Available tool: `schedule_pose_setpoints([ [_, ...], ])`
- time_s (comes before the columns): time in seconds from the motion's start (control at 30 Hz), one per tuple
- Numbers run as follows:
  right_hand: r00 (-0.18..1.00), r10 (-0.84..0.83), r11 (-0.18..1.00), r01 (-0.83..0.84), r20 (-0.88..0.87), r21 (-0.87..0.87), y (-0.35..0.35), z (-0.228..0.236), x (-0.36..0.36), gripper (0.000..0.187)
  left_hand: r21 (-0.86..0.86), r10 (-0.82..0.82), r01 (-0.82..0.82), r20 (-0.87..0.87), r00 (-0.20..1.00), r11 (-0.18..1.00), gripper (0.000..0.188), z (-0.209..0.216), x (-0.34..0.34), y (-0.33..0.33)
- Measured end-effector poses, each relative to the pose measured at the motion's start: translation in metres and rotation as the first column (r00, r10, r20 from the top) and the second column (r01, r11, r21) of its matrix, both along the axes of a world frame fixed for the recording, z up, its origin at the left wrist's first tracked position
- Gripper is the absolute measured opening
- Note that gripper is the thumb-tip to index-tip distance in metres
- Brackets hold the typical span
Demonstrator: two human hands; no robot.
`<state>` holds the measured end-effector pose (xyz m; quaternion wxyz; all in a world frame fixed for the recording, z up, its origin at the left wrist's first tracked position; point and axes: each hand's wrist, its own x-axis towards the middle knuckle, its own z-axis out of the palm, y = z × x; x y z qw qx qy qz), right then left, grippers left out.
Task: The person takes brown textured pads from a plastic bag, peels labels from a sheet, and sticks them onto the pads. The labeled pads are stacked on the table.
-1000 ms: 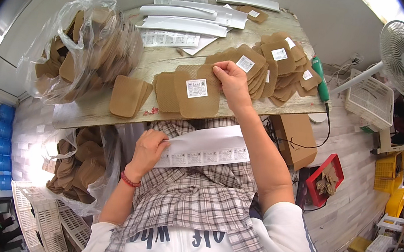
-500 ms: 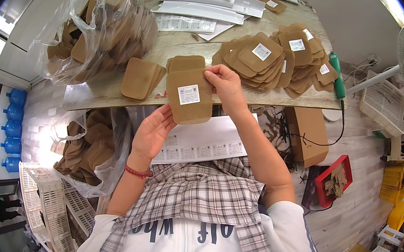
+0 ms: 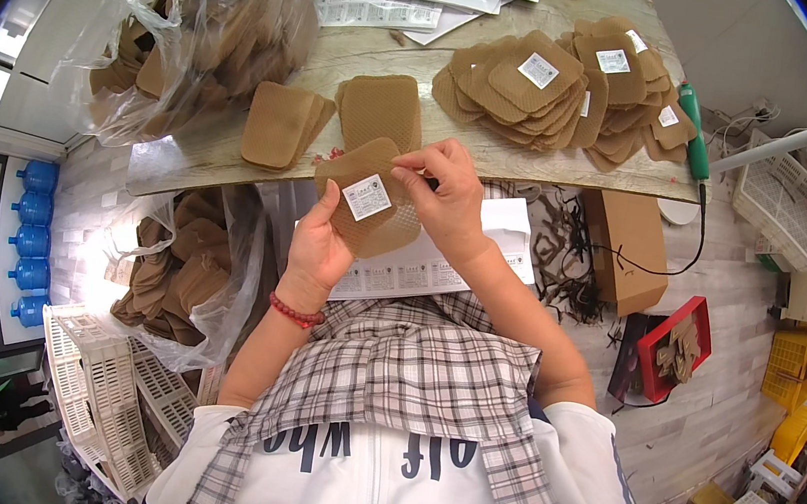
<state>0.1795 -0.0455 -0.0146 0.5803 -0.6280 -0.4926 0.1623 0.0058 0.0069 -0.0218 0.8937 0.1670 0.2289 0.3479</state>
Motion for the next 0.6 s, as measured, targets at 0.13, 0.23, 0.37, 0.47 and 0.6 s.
schedule_pose_setpoints([
  [0.13, 0.976, -0.006, 0.999, 0.014, 0.216, -0.035, -0.003, -0.001, -0.005, 0.017, 0.020, -0.040, 0.040, 0.001, 0.999, 0.999, 0.056, 0.006, 0.004, -0.002],
  [0.23, 0.960, -0.018, 1.000, 0.024, 0.280, -0.016, -0.003, -0.005, -0.005, 0.017, 0.023, -0.045, 0.045, 0.005, 0.999, 0.999, 0.060, 0.005, 0.004, -0.003],
  [0.37, 0.995, -0.008, 0.997, 0.015, 0.100, -0.074, -0.002, -0.006, -0.011, 0.016, 0.031, -0.049, 0.048, 0.021, 0.999, 0.998, 0.062, 0.002, 0.005, -0.003],
  [0.47, 1.000, 0.016, 0.991, -0.015, 0.003, -0.134, -0.002, -0.008, -0.012, 0.015, 0.009, -0.036, 0.036, 0.012, 0.999, 0.999, 0.063, 0.003, 0.004, -0.002],
  [0.6, 0.992, 0.047, 0.973, -0.073, -0.119, -0.221, -0.002, -0.007, -0.014, 0.016, -0.026, -0.065, 0.068, 0.085, 0.994, 0.997, 0.059, -0.001, 0.000, -0.002],
])
